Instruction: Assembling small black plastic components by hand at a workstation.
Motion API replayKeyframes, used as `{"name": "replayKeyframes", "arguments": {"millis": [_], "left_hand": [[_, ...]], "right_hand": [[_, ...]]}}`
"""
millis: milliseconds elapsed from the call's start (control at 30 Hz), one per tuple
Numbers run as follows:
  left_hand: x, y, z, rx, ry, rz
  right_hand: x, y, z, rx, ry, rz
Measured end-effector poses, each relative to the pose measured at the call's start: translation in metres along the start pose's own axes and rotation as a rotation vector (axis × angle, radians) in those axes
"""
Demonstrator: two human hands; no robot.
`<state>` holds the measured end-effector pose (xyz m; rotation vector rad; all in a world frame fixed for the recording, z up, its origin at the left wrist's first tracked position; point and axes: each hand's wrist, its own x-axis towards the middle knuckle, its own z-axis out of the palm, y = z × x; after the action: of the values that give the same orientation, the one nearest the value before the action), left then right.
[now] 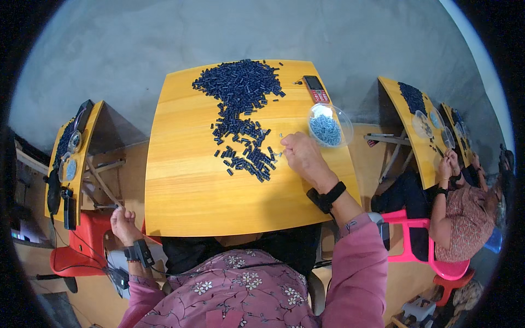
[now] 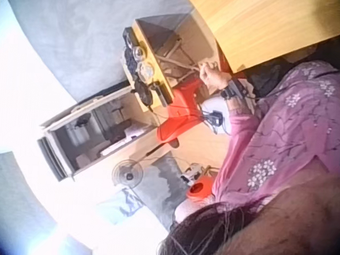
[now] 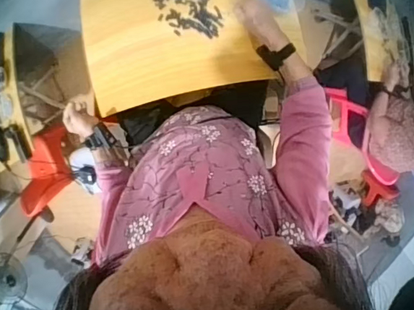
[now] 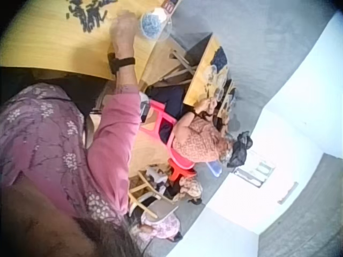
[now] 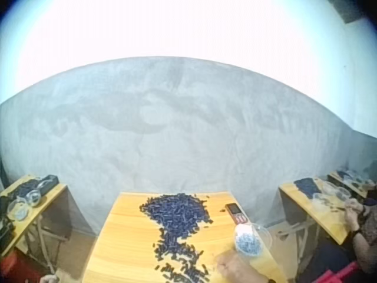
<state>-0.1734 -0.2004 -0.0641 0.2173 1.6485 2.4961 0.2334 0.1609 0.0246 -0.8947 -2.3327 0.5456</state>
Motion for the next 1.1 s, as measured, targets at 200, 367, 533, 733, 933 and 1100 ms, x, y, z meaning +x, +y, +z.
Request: {"name": "replayKeyframes", "arguments": {"millis": [200, 367, 533, 733, 933, 1100], "left_hand": [[0.027, -0.061, -0.049, 0.425, 0.181, -0.259], [0.023, -0.054, -0.03, 0.423, 0.11, -0.16], [0.002, -0.001, 0.024, 0.306, 0.004, 0.193], [-0.041, 0.052, 0.113, 0.326, -0.192, 0.26], [-0.089, 0.037, 0.188, 0.334, -0.753, 0.029], [-0.108, 0.005, 0.23, 0.666, -0.943, 0.254]], "right_hand": [[-0.005, -0.015, 0.004, 0.055, -0.089, -0.06], [-0.003, -0.003, 0.005, 0.11, -0.051, -0.006], [-0.001, 0.001, 0.005, 0.168, -0.018, 0.103], [0.007, 0.004, 0.017, 0.257, 0.056, 0.115], [0.006, 0.009, 0.015, 0.384, 0.074, 0.199], [0.014, 0.005, 0.02, 0.18, 0.169, 0.007]]}}
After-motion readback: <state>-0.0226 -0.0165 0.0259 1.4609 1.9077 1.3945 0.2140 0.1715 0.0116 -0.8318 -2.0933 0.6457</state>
